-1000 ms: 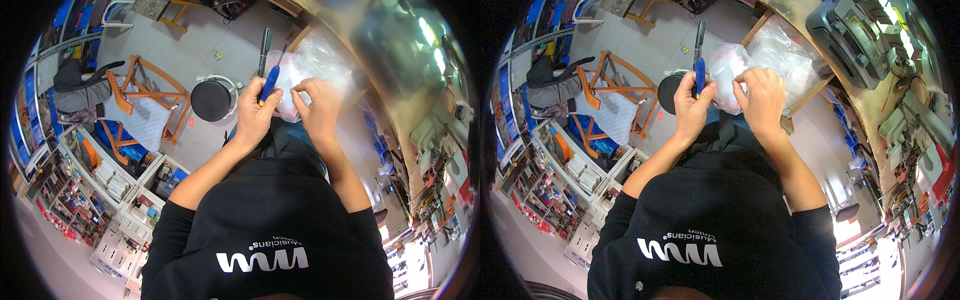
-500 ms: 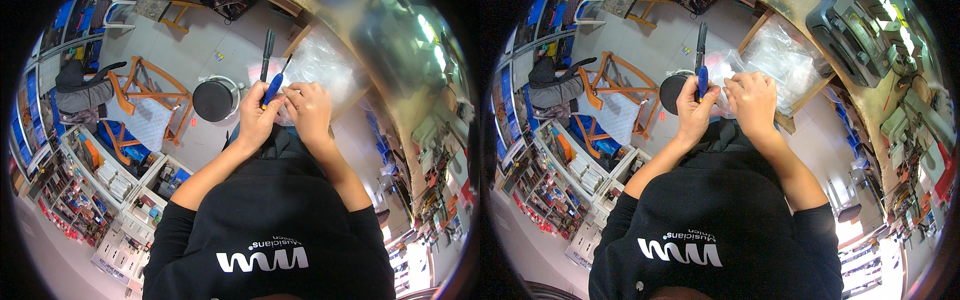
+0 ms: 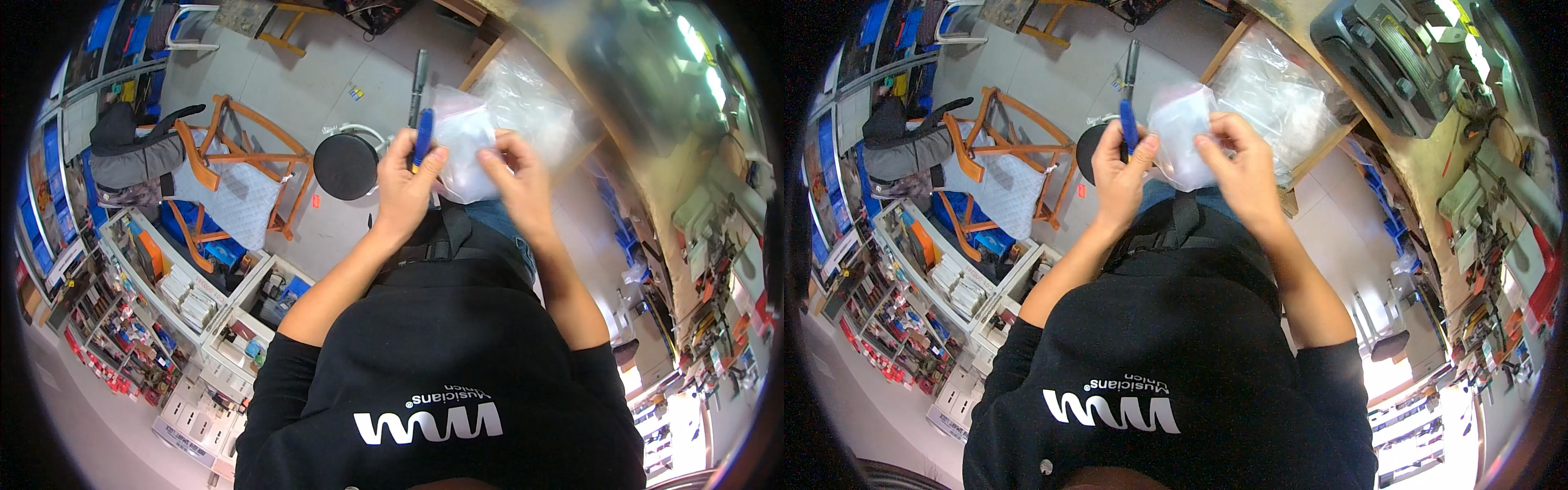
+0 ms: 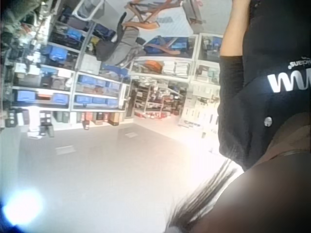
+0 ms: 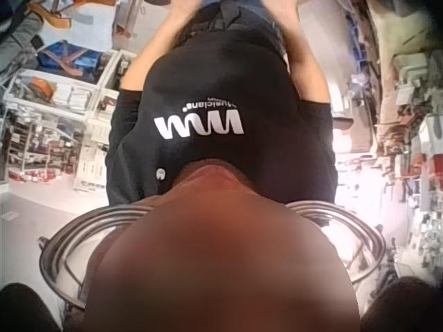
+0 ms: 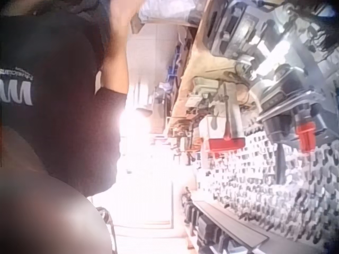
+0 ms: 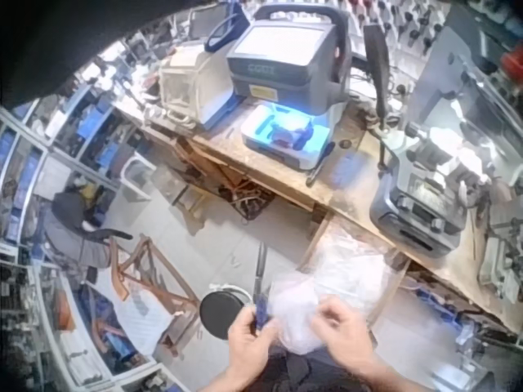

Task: The person sits on a stool and uses a screwdriver to open a small black electronic device, removes a battery, and then reassembles the device. They also write on a plastic bag with a pen.

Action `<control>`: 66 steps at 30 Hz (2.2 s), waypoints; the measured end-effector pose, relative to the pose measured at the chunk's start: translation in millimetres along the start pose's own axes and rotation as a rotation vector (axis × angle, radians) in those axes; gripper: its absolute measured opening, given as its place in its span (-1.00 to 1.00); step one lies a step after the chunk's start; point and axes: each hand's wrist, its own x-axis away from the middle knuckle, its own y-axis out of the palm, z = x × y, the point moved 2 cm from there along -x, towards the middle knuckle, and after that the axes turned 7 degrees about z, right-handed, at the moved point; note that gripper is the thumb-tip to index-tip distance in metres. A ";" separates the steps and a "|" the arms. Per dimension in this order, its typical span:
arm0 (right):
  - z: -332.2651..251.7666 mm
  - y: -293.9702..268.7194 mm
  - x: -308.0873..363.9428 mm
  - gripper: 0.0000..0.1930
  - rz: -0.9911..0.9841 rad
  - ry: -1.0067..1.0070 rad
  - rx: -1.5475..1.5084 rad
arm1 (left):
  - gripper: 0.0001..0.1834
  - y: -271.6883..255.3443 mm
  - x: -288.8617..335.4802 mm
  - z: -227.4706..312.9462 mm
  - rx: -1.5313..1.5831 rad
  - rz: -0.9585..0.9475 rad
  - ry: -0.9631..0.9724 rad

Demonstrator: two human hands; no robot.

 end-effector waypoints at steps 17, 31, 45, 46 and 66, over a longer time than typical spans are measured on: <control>-44.7 -47.3 -14.7 -0.64 0.067 -0.397 0.494 | -0.76 -25.7 -39.2 22.8 0.445 -0.585 -0.445; -103.5 -34.2 -17.2 -0.67 -0.308 -0.756 0.561 | -0.78 -7.5 -49.2 42.3 0.610 -0.722 -0.454; -100.4 -27.8 -8.4 -0.92 0.003 -0.501 0.255 | -0.87 -39.1 -59.0 52.1 -0.252 -0.343 0.050; -99.3 -25.7 -8.3 -0.92 0.030 -0.476 0.244 | -0.88 -40.5 -58.7 52.7 -0.305 -0.251 0.077; -78.6 -14.0 9.1 -0.91 0.237 -0.531 0.362 | -0.81 28.0 -30.5 79.2 -0.570 -0.396 0.594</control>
